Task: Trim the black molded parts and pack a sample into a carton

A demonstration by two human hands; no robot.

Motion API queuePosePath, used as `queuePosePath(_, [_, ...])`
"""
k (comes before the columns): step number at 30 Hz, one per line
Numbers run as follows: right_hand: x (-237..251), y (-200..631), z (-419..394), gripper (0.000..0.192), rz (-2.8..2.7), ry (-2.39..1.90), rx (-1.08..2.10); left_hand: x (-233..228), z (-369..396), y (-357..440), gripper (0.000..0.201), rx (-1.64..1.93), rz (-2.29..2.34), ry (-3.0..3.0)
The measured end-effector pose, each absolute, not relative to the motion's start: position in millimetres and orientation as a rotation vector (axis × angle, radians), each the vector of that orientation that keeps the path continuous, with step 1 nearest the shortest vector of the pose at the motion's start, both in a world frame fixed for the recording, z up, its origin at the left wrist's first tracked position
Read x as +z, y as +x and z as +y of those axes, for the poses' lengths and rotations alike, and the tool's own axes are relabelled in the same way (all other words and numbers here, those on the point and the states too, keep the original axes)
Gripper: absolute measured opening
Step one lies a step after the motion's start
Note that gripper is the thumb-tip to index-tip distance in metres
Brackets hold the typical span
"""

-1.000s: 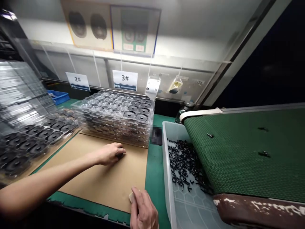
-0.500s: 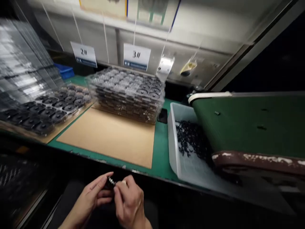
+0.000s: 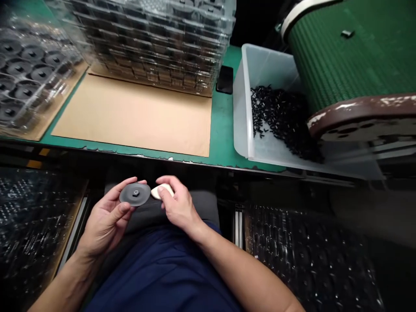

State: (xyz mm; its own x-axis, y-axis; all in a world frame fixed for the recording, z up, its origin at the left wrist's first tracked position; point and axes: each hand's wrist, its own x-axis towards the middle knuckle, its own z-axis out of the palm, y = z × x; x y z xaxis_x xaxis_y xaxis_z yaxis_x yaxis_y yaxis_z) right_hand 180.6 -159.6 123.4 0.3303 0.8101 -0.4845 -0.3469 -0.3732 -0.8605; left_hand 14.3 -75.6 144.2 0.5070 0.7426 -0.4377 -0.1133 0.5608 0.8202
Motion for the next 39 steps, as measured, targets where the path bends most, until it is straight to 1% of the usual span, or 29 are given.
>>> queuePosePath(2, [130.0,190.1,-163.3,0.055,-0.605,-1.561,1.053,149.4,-74.9,20.8,0.057,0.636,0.898,0.802])
queuePosePath(3, [135.7,194.3,-165.2,0.058,-0.659,-1.545,0.989,152.0,-74.7,23.1,0.057,0.647,0.891,0.815])
queuePosePath(4, [142.8,197.6,-167.0,0.056,-0.720,-1.513,0.964,154.5,-74.6,24.8,0.058,0.654,0.880,0.838])
queuePosePath(6, [158.9,201.8,-169.8,0.039,-0.918,-1.469,0.926,158.9,-74.9,26.7,0.058,0.655,0.855,0.886])
queuePosePath(8, [173.0,203.4,-171.1,0.018,-1.168,-1.484,0.767,162.1,-75.5,27.2,0.060,0.665,0.840,0.917])
queuePosePath(10, [181.5,204.0,-171.0,0.009,-1.307,-1.542,0.572,164.5,-76.3,27.4,0.060,0.686,0.847,0.924])
queuePosePath(11, [183.6,204.2,-170.6,0.007,-1.315,-1.564,0.564,165.5,-76.8,27.4,0.061,0.692,0.853,0.919])
queuePosePath(14, [184.3,205.2,-168.7,0.010,-1.254,-1.539,0.829,168.1,-78.1,27.7,0.063,0.691,0.862,0.887])
queuePosePath(15, [183.5,205.3,-168.0,0.010,-1.245,-1.532,0.854,168.9,-78.5,27.6,0.063,0.693,0.866,0.872])
queuePosePath(18, [181.4,204.9,-165.8,0.010,-1.236,-1.575,0.733,170.7,-79.7,26.4,0.062,0.710,0.886,0.832])
queuePosePath(21, [180.5,204.0,-164.3,0.010,-1.258,-1.502,0.873,170.8,-80.6,23.9,0.065,0.701,0.896,0.817])
queuePosePath(22, [180.4,203.9,-163.9,0.009,-1.282,-1.499,0.858,170.4,-80.8,23.2,0.066,0.701,0.900,0.817])
queuePosePath(24, [180.3,204.1,-163.2,0.008,-1.320,-1.548,0.707,169.5,-81.1,22.4,0.065,0.705,0.904,0.818])
queuePosePath(25, [180.4,204.3,-163.0,0.009,-1.328,-1.561,0.685,169.2,-81.3,22.3,0.064,0.705,0.903,0.818])
queuePosePath(28, [180.9,205.8,-162.8,0.011,-1.352,-1.496,0.845,169.1,-81.8,22.8,0.063,0.682,0.884,0.830])
queuePosePath(32, [180.9,208.5,-162.8,0.013,-1.401,-1.598,0.674,170.2,-82.1,22.5,0.061,0.628,0.865,0.845])
queuePosePath(35, [179.5,211.3,-162.3,0.010,-1.416,-1.483,0.844,169.7,-81.3,20.2,0.062,0.588,0.854,0.812])
queuePosePath(36, [178.4,212.3,-162.1,0.010,-1.428,-1.467,0.829,169.0,-80.9,19.2,0.063,0.566,0.850,0.796])
queuePosePath(39, [173.7,214.0,-161.6,0.015,-1.525,-1.516,0.538,166.1,-79.9,16.4,0.063,0.482,0.833,0.754])
